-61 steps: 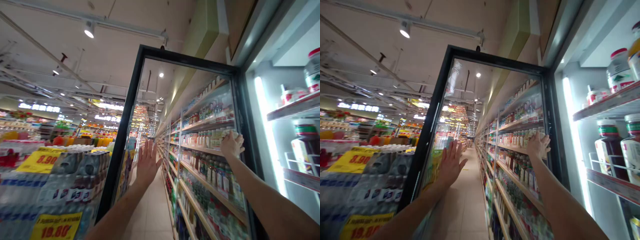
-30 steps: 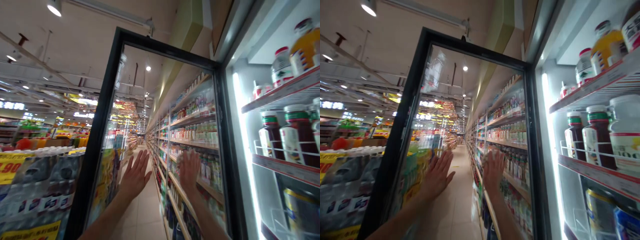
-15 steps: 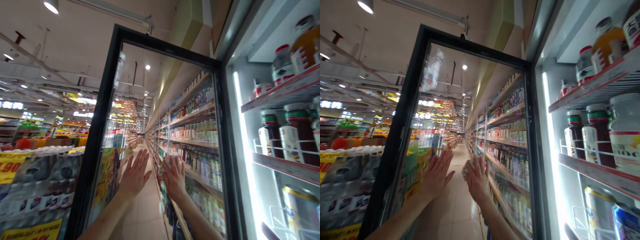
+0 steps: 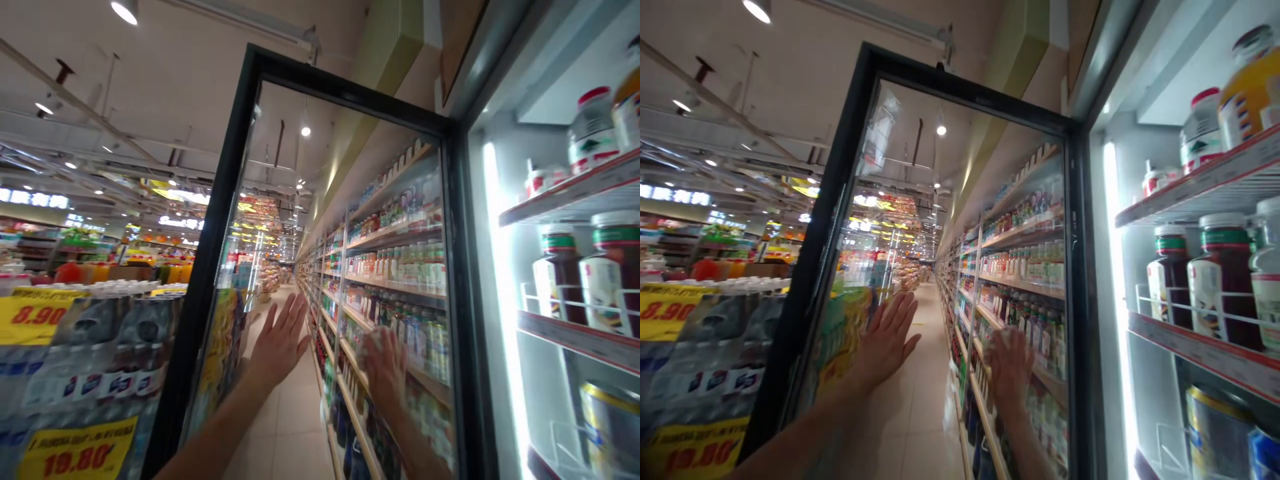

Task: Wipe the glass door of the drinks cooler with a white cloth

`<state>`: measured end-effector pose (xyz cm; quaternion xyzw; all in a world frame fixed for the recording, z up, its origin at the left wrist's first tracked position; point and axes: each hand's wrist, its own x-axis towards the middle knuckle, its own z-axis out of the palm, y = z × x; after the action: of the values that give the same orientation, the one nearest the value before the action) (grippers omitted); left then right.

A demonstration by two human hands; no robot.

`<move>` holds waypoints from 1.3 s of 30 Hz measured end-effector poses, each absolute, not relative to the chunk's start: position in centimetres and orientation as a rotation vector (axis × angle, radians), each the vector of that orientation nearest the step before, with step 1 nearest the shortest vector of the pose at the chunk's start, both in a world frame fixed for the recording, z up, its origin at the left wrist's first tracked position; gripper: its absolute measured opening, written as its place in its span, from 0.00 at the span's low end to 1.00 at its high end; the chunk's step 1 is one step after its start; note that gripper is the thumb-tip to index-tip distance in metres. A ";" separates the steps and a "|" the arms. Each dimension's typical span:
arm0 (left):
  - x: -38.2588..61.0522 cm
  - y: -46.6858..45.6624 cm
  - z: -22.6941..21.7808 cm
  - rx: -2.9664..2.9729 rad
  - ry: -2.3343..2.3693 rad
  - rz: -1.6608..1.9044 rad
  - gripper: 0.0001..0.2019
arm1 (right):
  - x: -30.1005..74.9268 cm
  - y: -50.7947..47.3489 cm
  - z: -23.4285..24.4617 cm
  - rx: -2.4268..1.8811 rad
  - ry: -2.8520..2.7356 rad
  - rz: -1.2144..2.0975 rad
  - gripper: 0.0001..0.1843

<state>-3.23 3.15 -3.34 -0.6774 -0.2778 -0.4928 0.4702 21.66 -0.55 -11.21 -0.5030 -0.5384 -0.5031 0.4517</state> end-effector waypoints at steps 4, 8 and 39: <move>-3.1 3.2 -3.4 -1.659 -0.660 -1.204 0.26 | 23.0 -0.6 -10.4 -1.334 -0.843 -1.068 0.27; -3.3 3.3 -3.5 -1.678 -0.674 -1.205 0.27 | 19.5 0.1 -10.2 -1.171 -1.391 -1.203 0.23; -3.2 3.4 -3.5 -1.667 -0.682 -1.198 0.28 | 25.6 -1.1 -9.4 -1.315 -1.111 -1.161 0.23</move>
<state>-3.23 3.40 -3.54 -0.6804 -0.2783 -0.4887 0.4699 25.60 -1.08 -9.36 -0.5456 -0.4610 -0.4815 0.5078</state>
